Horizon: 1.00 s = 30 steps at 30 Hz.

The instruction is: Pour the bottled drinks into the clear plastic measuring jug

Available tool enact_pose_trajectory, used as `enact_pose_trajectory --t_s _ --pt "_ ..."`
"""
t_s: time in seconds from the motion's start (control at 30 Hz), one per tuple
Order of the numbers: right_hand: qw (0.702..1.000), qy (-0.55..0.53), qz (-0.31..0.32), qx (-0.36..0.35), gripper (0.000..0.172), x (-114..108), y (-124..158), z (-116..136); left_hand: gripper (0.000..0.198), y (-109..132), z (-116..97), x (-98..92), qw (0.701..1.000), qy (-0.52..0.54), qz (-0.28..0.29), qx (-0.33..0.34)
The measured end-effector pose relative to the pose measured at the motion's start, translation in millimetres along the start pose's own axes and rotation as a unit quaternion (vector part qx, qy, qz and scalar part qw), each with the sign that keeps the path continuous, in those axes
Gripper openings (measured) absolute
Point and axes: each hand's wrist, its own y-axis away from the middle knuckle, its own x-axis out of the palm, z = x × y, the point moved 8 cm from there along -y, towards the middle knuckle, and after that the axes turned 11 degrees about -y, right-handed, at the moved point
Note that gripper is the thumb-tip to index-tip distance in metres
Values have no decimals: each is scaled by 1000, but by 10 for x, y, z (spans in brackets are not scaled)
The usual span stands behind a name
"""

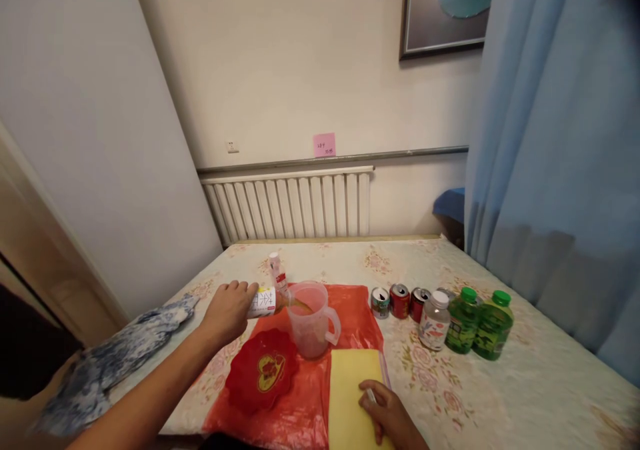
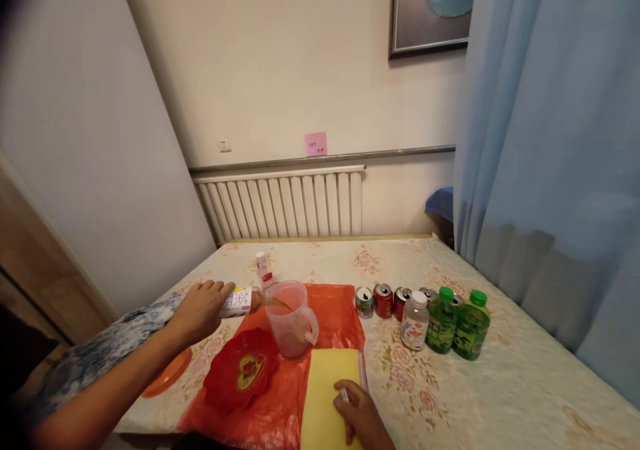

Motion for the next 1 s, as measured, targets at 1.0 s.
enact_pose_trajectory --t_s 1.0 --pt "999 -34 -31 8 52 -19 108 121 28 -398 -311 -595 990 -64 -86 92"
